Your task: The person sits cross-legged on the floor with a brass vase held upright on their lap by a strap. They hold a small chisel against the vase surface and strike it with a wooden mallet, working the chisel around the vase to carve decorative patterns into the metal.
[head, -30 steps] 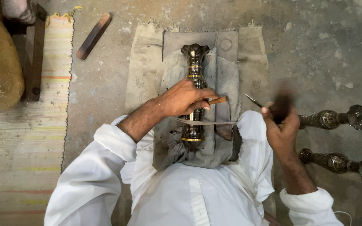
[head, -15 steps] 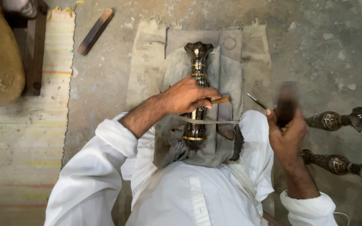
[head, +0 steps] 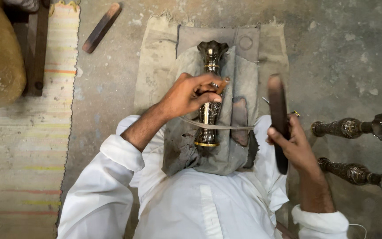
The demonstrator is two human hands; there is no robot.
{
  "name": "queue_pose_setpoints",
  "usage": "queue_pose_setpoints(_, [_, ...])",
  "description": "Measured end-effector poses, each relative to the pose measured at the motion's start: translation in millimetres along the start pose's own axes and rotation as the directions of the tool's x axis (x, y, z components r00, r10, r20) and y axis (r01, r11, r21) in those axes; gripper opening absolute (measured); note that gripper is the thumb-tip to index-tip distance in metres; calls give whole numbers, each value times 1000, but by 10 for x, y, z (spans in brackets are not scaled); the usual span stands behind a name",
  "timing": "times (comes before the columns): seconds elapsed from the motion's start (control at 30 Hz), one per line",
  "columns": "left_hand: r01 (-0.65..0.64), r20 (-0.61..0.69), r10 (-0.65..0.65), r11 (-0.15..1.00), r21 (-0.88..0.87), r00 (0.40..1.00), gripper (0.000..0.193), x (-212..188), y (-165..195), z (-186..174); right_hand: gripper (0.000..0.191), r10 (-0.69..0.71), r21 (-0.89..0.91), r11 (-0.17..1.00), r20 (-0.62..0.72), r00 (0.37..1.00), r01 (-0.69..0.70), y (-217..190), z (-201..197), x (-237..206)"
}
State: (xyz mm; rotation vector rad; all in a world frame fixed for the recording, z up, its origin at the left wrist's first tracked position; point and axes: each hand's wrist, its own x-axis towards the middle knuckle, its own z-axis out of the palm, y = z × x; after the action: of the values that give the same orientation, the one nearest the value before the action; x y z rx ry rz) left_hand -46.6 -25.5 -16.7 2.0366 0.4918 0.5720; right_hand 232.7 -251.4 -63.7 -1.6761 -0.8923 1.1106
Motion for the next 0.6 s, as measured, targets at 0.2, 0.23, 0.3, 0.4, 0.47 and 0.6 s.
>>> queue_pose_setpoints(0.2, [-137,143,120,983,122,982,33,13,2,88,45,116,281,951,55,992,-127,273,182,-39])
queue_pose_setpoints(0.23, [-120,158,99,984,134,983,32,13,1,97,43,106,266,958,29,994,-109,265,191,-47])
queue_pose_setpoints(0.3, [-79,182,50,984,157,982,30,8,-4,108,39,89,234,969,-17,996,-83,215,212,-57])
queue_pose_setpoints(0.4, [-150,144,129,978,147,981,28,7,-13,119,35,-170,6,984,-267,949,178,61,202,-52])
queue_pose_setpoints(0.47, [-169,129,152,977,133,980,28,6,-13,122,38,-340,-237,930,-265,902,281,-96,114,-39])
queue_pose_setpoints(0.6, [-209,131,187,962,178,973,26,7,10,118,45,-602,-828,423,46,797,368,-414,-35,-8])
